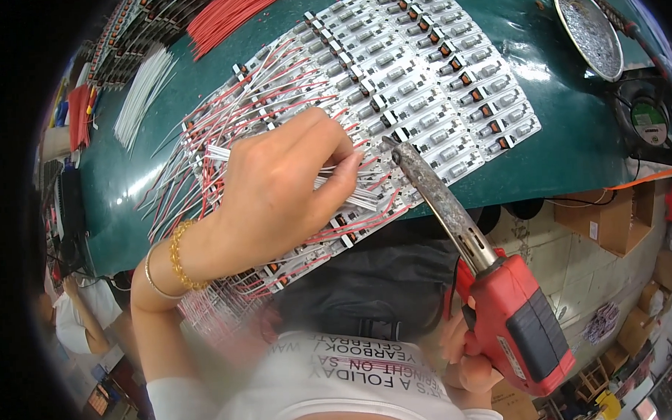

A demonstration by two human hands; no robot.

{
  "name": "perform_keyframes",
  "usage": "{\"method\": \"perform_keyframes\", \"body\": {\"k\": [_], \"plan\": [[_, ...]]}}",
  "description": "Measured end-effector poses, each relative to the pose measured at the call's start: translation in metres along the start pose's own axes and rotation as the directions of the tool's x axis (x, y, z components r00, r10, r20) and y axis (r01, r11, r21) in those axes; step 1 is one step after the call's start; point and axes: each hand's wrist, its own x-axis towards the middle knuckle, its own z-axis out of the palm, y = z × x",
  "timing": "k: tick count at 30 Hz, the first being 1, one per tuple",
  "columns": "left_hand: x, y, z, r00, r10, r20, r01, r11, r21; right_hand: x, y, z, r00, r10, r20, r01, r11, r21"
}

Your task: The person places wires onto contacts on an electronic component panel and solders them in place using a soldering iron.

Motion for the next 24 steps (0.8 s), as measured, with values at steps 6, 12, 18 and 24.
{"method": "perform_keyframes", "body": {"k": [6, 12, 18, 24], "plan": [[0.001, 0.001, -0.001, 1.000, -0.009, 0.008, 0.009, 1.000, -0.023, 0.007, 0.000, 0.003, 1.000, -0.024, -0.013, 0.024, 0.999, 0.040], [0.000, -0.001, -0.014, 0.995, 0.009, 0.099, 0.008, 0.986, -0.166, 0.002, 0.002, -0.005, 1.000, -0.013, 0.004, 0.012, 0.995, 0.097], [-0.003, 0.005, -0.004, 0.998, -0.026, 0.054, 0.033, 0.993, -0.117, -0.003, 0.002, -0.012, 0.999, -0.011, 0.033, 0.008, 0.996, 0.089], [-0.005, 0.008, 0.003, 0.999, -0.007, -0.031, 0.006, 0.999, -0.039, -0.012, 0.008, -0.023, 0.994, 0.008, 0.113, -0.022, 0.992, 0.128]]}}
